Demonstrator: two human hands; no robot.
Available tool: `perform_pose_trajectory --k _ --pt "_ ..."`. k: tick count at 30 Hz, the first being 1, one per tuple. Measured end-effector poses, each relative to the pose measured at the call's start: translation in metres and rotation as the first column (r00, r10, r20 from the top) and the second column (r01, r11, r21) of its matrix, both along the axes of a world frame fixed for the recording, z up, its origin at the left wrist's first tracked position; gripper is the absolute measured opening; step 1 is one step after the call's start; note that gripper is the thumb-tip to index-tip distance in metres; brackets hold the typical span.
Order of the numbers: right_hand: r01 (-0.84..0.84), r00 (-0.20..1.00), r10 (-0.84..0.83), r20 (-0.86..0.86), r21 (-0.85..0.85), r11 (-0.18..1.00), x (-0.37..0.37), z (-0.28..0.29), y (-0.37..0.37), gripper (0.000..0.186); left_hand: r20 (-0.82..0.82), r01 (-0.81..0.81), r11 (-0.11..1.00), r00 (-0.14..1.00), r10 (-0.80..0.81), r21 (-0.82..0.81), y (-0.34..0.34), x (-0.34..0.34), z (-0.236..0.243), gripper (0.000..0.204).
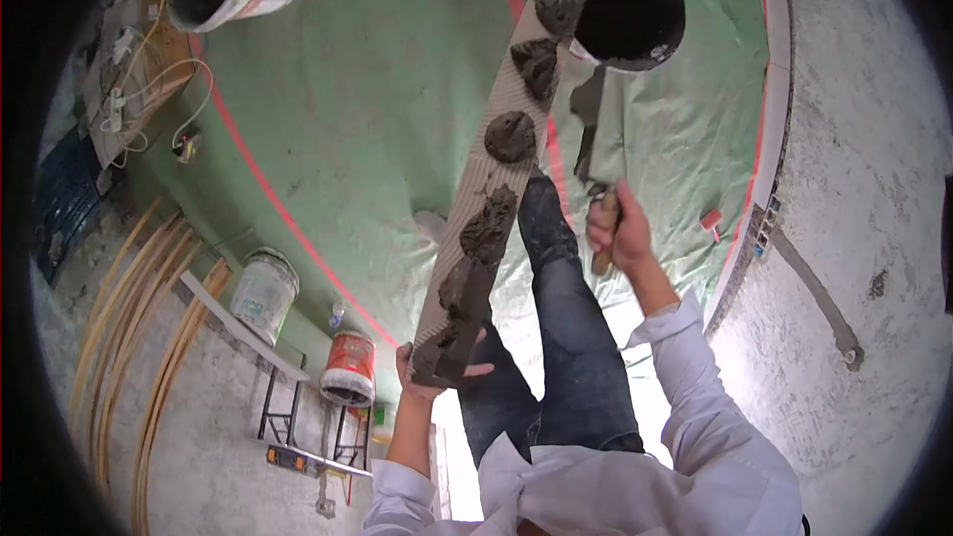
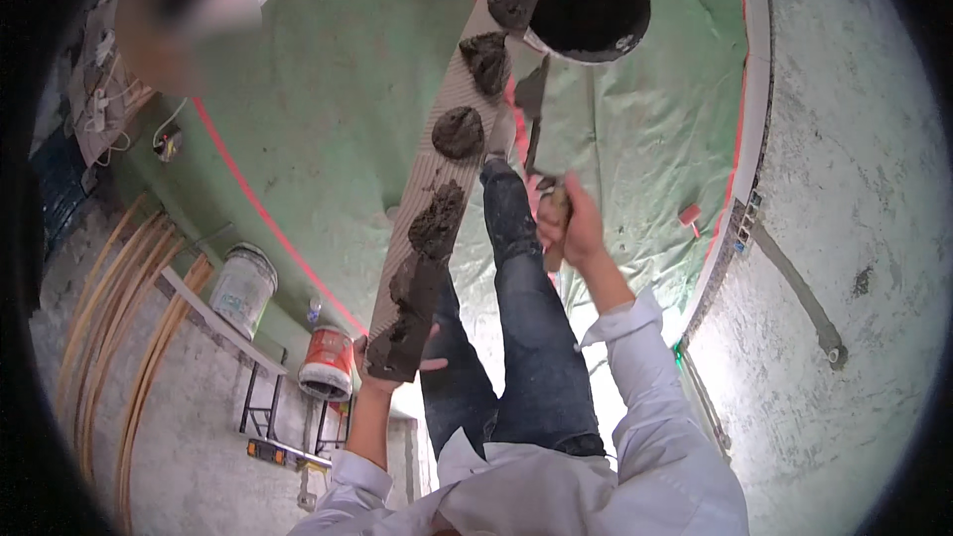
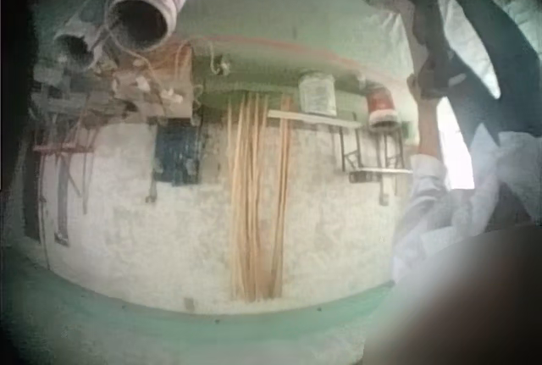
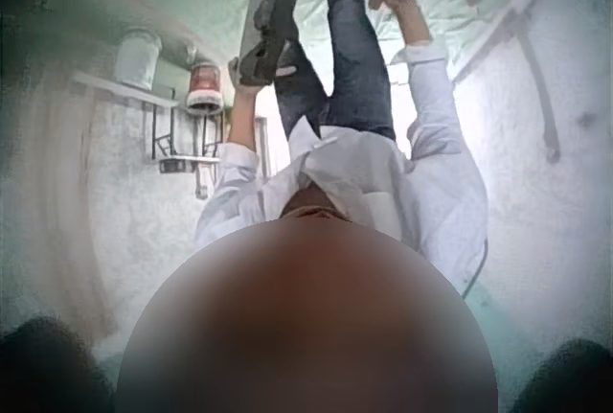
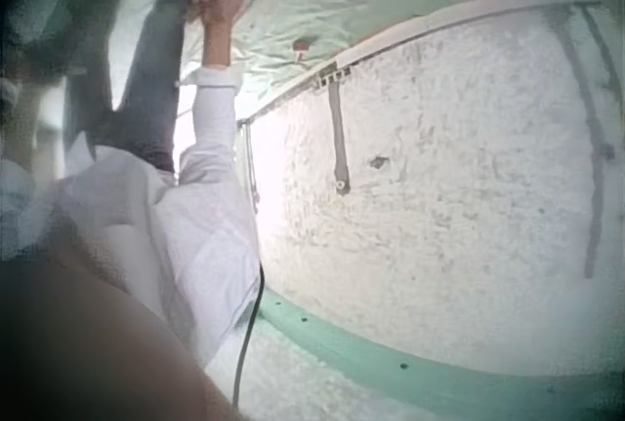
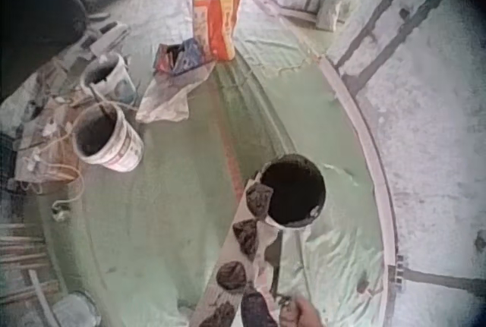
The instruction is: Applying adhesive to a tile and installing it on a wall using a rubber mallet.
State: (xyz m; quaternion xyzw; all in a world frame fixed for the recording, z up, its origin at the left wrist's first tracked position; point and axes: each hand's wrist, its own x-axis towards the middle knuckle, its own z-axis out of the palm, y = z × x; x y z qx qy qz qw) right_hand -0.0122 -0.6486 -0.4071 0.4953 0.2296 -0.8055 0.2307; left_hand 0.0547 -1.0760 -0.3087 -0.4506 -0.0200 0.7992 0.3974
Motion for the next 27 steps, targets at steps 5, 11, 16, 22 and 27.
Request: perform_pose_trajectory --k 5,11,16,22,27 --pt "-0.012 1.000 0.007 0.029 0.184 0.983 0.000 0.021 -0.060 0.042 -0.016 -0.054 0.999 0.998 0.054 -0.001 0.003 0.011 0.009 0.103" --pt "-0.324 0.944 0.289 0.161 0.627 0.708 0.029 0.022 -0.110 0.034 -0.030 -0.067 0.998 0.997 0.068 0.011 0.001 0.031 -0.004 0.101" --pt "-0.339 0.858 0.459 0.231 0.925 0.169 0.042 0.004 -0.091 0.034 -0.054 -0.080 0.994 0.995 0.084 0.073 -0.001 0.032 -0.012 0.105" --pt "-0.337 0.941 0.241 0.236 0.691 0.639 0.015 -0.001 -0.053 0.038 -0.060 -0.051 0.998 0.997 0.054 0.037 -0.006 0.040 -0.014 0.101" --pt "0.015 1.000 -0.015 -0.002 0.374 0.927 -0.081 -0.021 -0.035 0.042 -0.038 -0.053 0.998 0.998 0.055 0.036 0.006 0.041 -0.018 0.101"
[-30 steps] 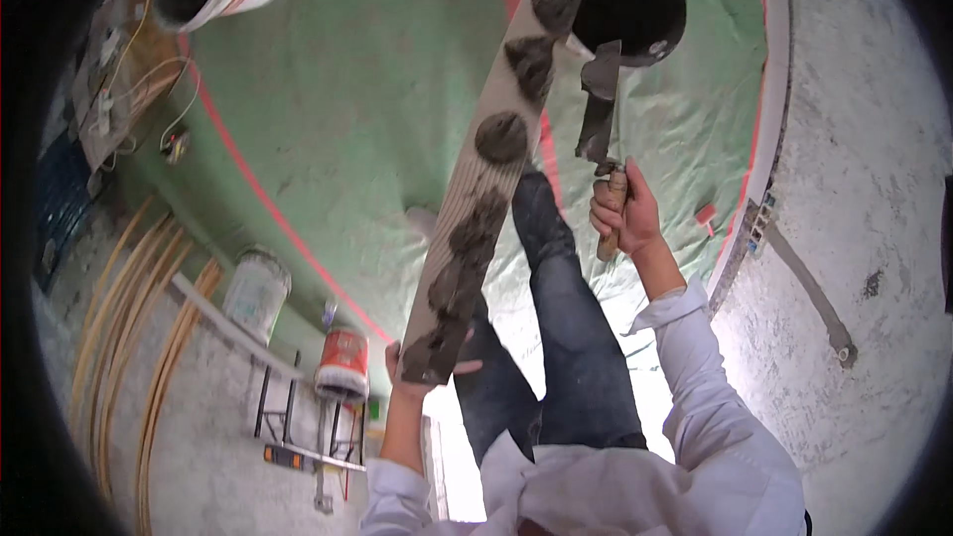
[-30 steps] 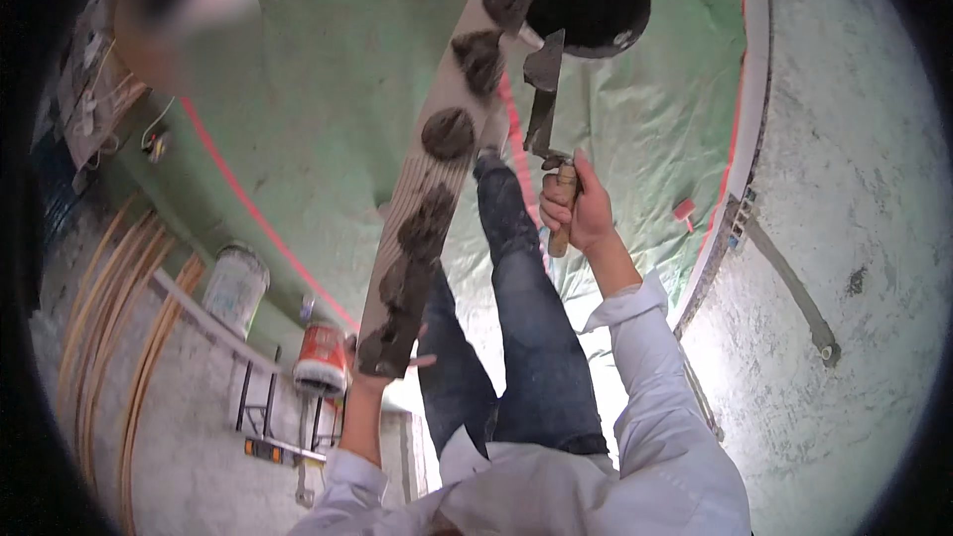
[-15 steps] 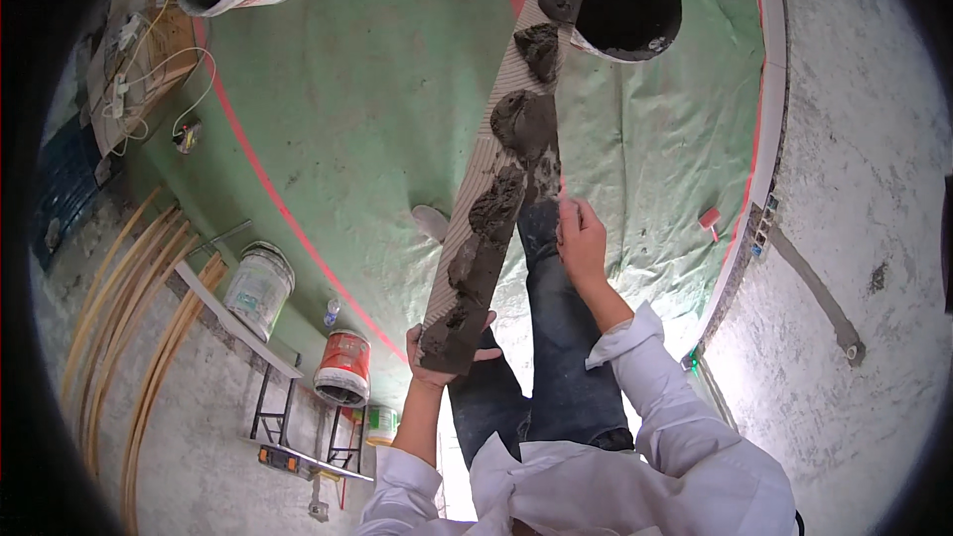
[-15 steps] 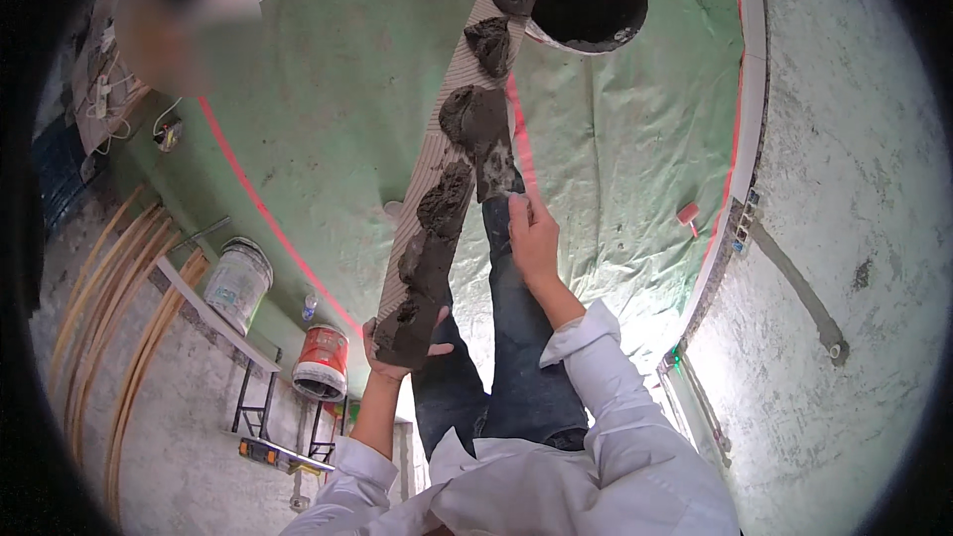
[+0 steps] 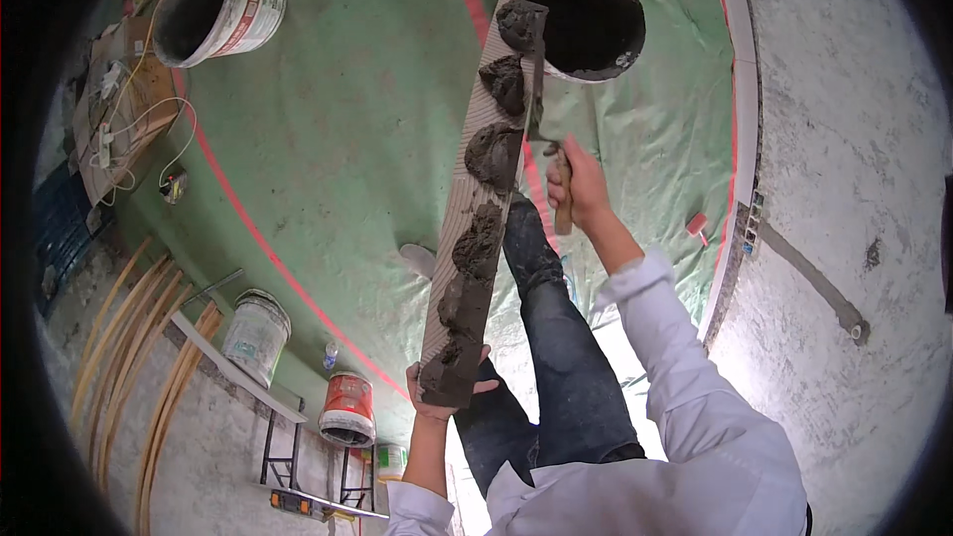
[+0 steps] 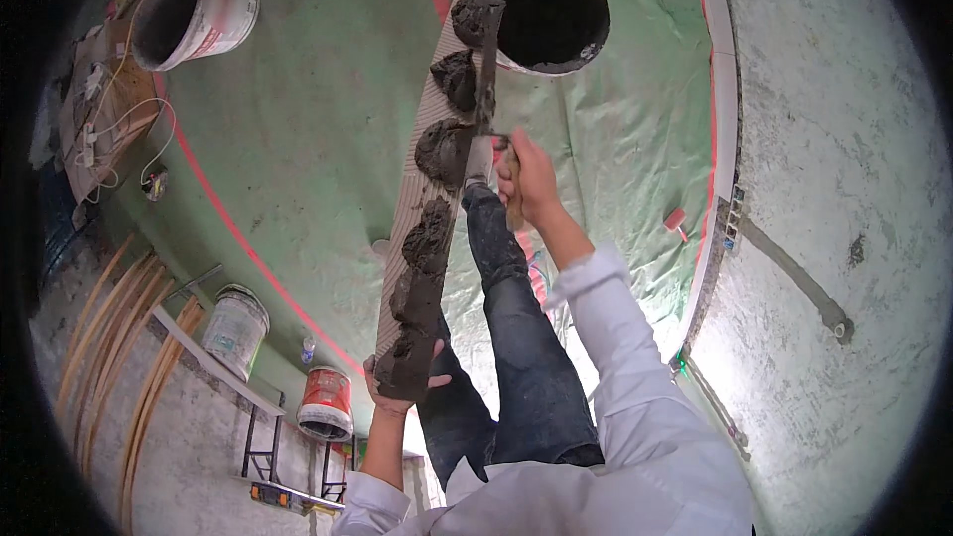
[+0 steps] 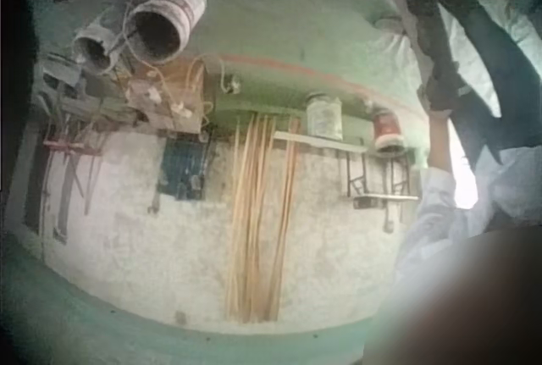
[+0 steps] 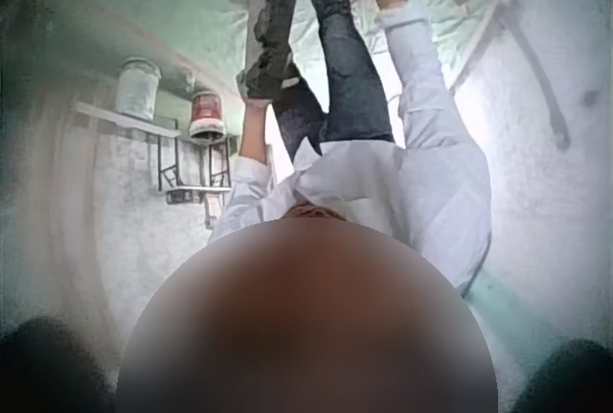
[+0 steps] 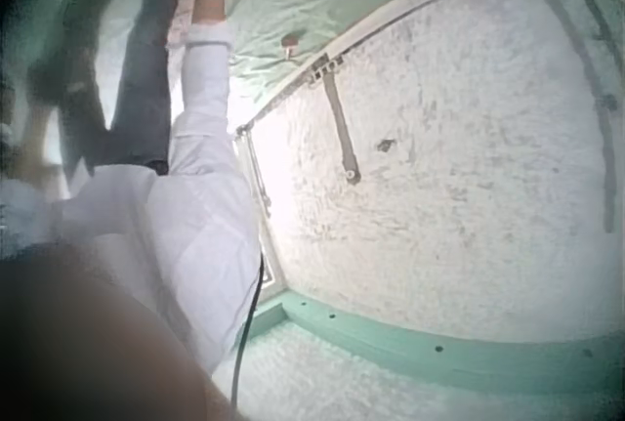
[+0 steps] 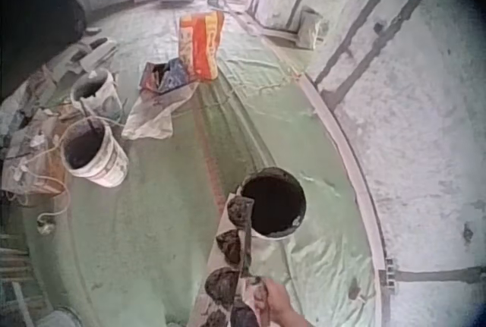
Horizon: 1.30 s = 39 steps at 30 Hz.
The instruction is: Applying adhesive to a tile and installing it on a wall using a rubber mallet.
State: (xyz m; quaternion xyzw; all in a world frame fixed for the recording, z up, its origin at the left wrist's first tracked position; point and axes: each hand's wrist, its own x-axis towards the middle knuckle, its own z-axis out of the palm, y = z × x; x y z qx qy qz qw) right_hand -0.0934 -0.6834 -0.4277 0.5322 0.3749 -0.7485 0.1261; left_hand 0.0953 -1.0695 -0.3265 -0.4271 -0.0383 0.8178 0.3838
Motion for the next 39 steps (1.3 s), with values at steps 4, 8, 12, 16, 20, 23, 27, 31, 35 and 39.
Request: perform_pose_trajectory --k 4,8,12,16,20,23,27,31,35,39 --pt "-0.504 0.864 0.445 0.237 0.413 0.758 0.013 -0.013 0.002 0.047 -0.026 -0.021 0.999 0.999 0.022 0.034 -0.008 0.004 0.000 0.100" --pt "-0.641 0.762 0.534 0.367 0.546 0.539 0.061 -0.010 0.061 0.048 -0.024 -0.030 0.999 0.999 0.030 0.020 -0.003 -0.004 0.004 0.097" --pt "-0.768 0.576 0.542 0.612 0.631 0.104 0.052 0.001 0.114 0.041 0.005 -0.021 1.000 1.000 0.021 -0.015 -0.008 -0.004 0.007 0.098" --pt "-0.607 0.250 0.440 0.862 0.494 -0.622 0.000 -0.020 0.158 0.017 0.039 -0.018 0.999 0.999 0.019 -0.045 -0.010 -0.004 0.001 0.100" --pt "-0.445 -0.019 0.315 0.949 0.274 -0.852 -0.054 -0.092 0.211 0.014 0.096 -0.036 0.999 0.995 0.040 -0.041 0.005 -0.008 0.003 0.101" --pt "-0.400 -0.174 0.325 0.930 0.235 -0.886 -0.065 -0.115 0.208 0.011 0.128 -0.050 0.998 0.990 0.054 -0.034 0.010 -0.012 0.008 0.110" --pt "-0.755 0.177 0.872 0.456 0.632 -0.177 -0.076 -0.077 0.111 0.026 0.117 -0.041 0.995 0.992 0.051 -0.092 0.000 -0.021 0.026 0.110" --pt "-0.342 0.939 0.299 -0.171 -0.361 0.867 -0.051 -0.087 0.065 0.041 0.152 -0.058 0.996 0.986 0.067 -0.066 0.013 -0.023 0.038 0.110" --pt "-0.194 0.970 0.109 -0.218 -0.417 0.888 -0.057 -0.089 0.036 0.041 0.150 -0.022 0.993 0.988 0.039 -0.114 0.012 -0.027 0.049 0.111" --pt "-0.146 0.960 0.011 -0.279 -0.469 0.871 -0.054 -0.102 0.025 0.041 0.110 0.029 0.989 0.994 -0.013 -0.143 0.008 -0.025 0.054 0.112"
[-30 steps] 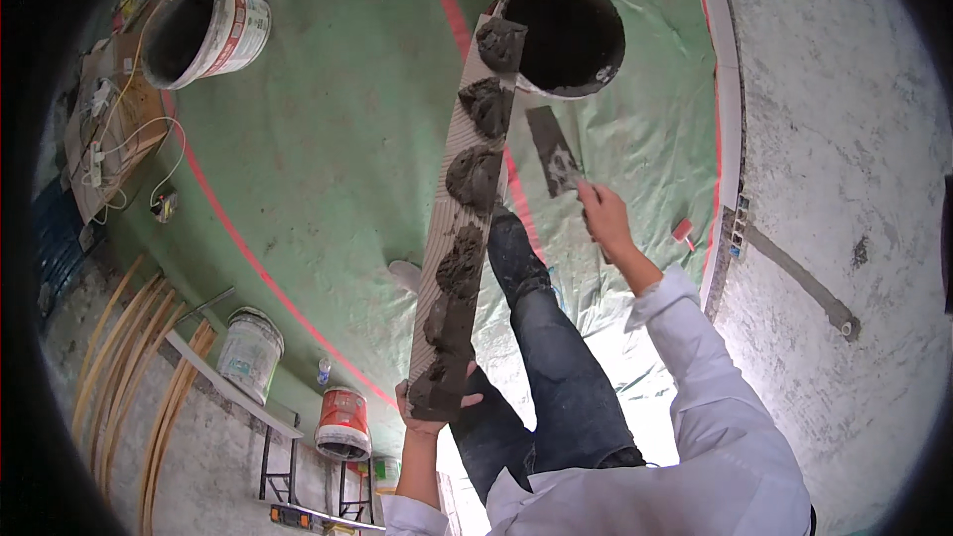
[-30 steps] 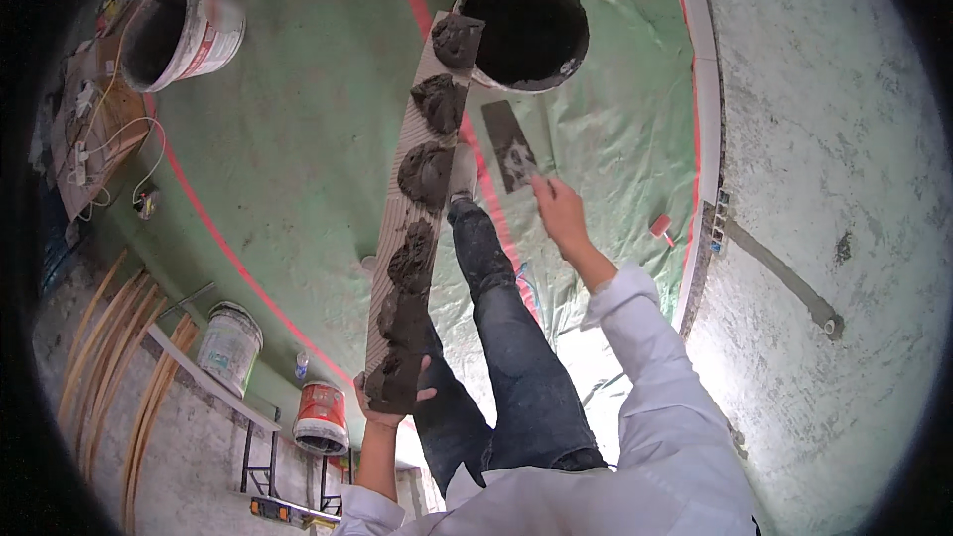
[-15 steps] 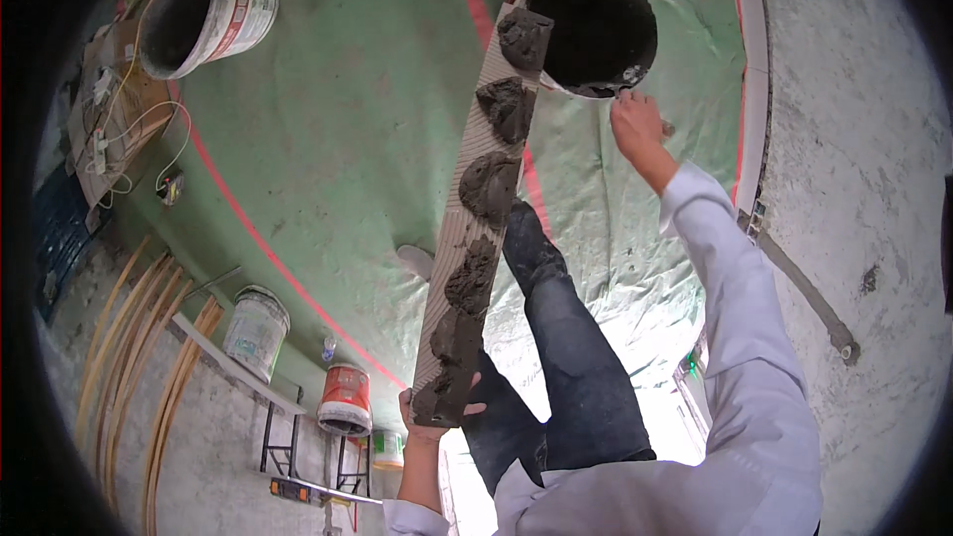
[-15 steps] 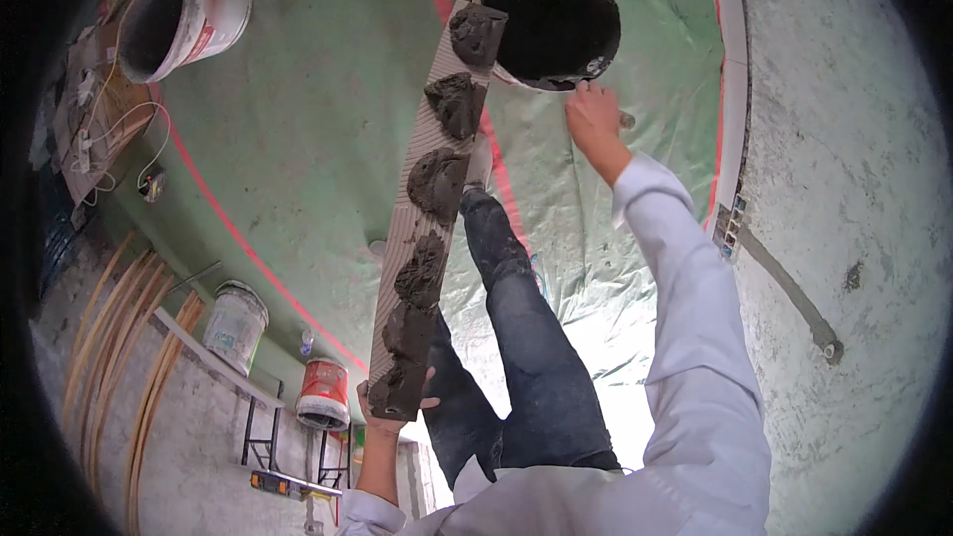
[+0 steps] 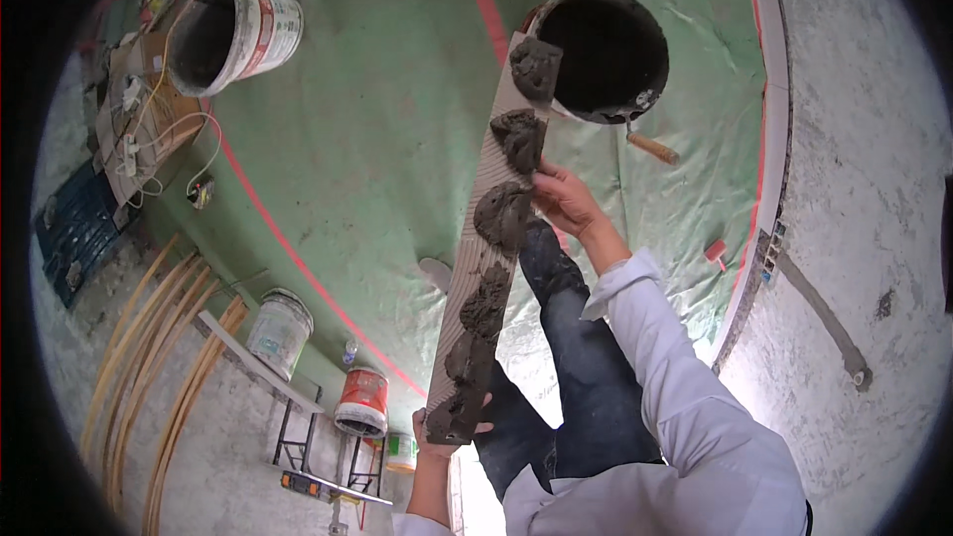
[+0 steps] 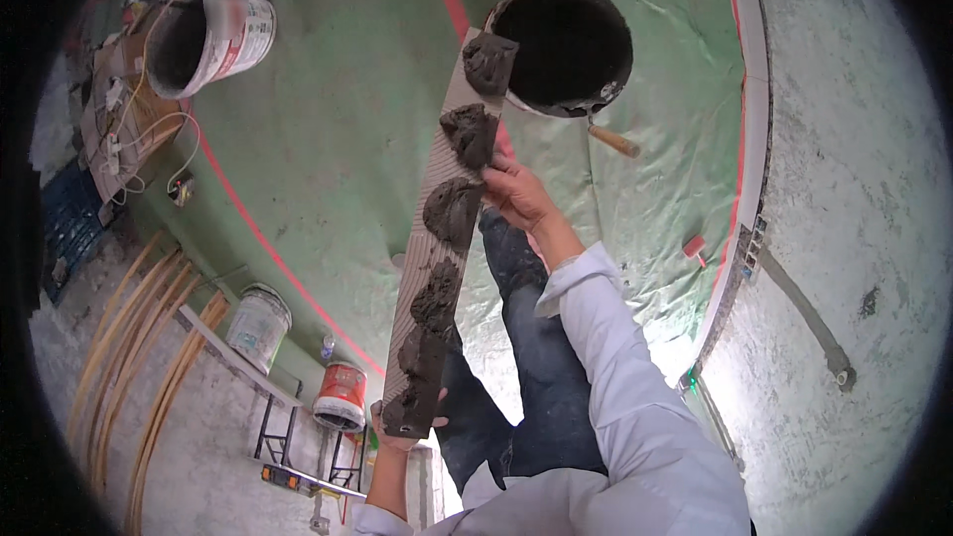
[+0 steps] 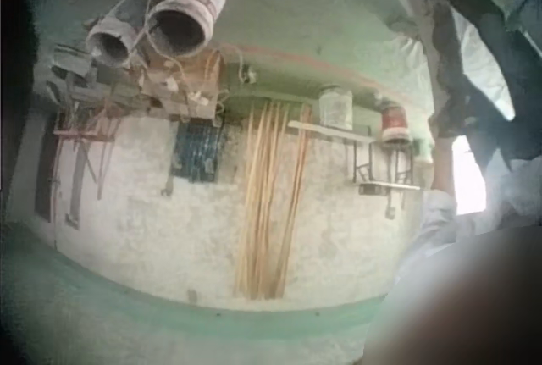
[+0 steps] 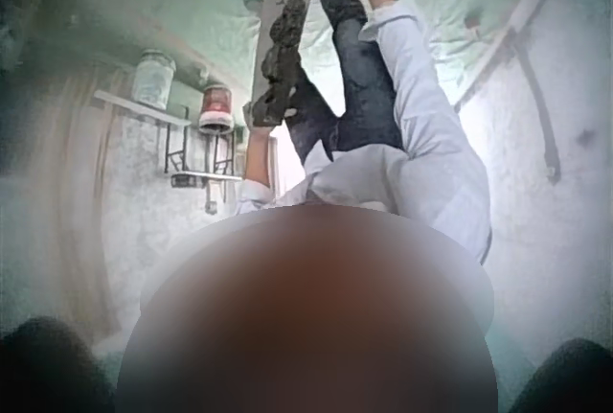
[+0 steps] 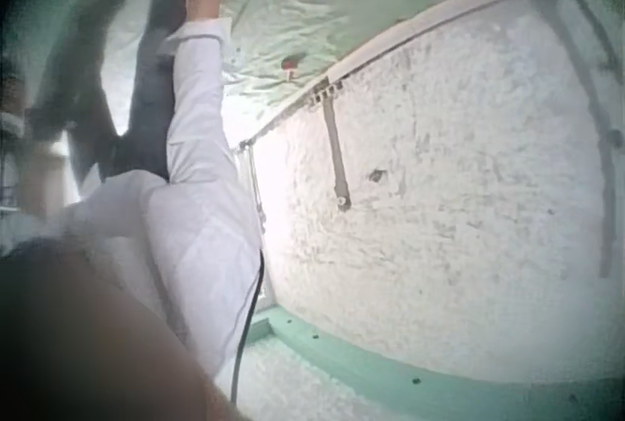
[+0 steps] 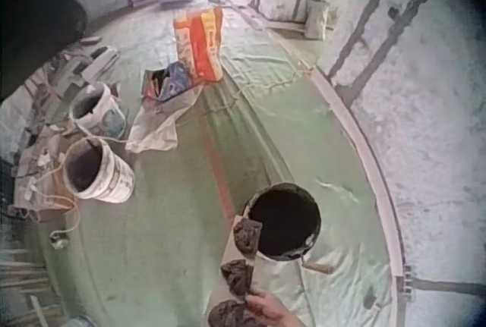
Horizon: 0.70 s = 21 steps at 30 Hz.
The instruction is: Applying adhesive to a tile and installing it on a wall using a rubber mallet.
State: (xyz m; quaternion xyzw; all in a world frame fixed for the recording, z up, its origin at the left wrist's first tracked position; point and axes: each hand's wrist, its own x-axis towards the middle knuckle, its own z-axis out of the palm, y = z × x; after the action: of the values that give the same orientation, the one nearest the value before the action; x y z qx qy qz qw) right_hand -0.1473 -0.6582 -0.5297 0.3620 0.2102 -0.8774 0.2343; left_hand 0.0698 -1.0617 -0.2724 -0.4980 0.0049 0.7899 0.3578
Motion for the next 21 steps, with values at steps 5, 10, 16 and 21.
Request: perform_pose_trajectory --k 5,10,16,21 --pt "0.008 0.998 0.003 -0.056 0.188 0.982 0.015 -0.001 0.010 0.015 -0.005 0.035 0.999 0.999 -0.034 0.003 0.007 0.010 -0.002 0.107" --pt "0.022 0.981 0.034 -0.191 0.285 0.958 0.001 0.066 -0.039 0.024 -0.212 0.327 0.876 0.884 -0.416 -0.354 -0.065 0.050 0.044 0.102" --pt "0.341 0.925 -0.274 -0.263 0.255 0.905 0.091 0.218 0.030 0.037 -0.414 0.569 0.679 0.538 -0.734 -0.463 -0.074 0.005 0.081 0.107" --pt "0.609 0.789 -0.597 -0.142 0.303 0.733 0.222 0.325 0.027 0.034 -0.453 0.614 0.304 -0.098 -0.886 -0.728 -0.092 -0.072 0.173 0.107"
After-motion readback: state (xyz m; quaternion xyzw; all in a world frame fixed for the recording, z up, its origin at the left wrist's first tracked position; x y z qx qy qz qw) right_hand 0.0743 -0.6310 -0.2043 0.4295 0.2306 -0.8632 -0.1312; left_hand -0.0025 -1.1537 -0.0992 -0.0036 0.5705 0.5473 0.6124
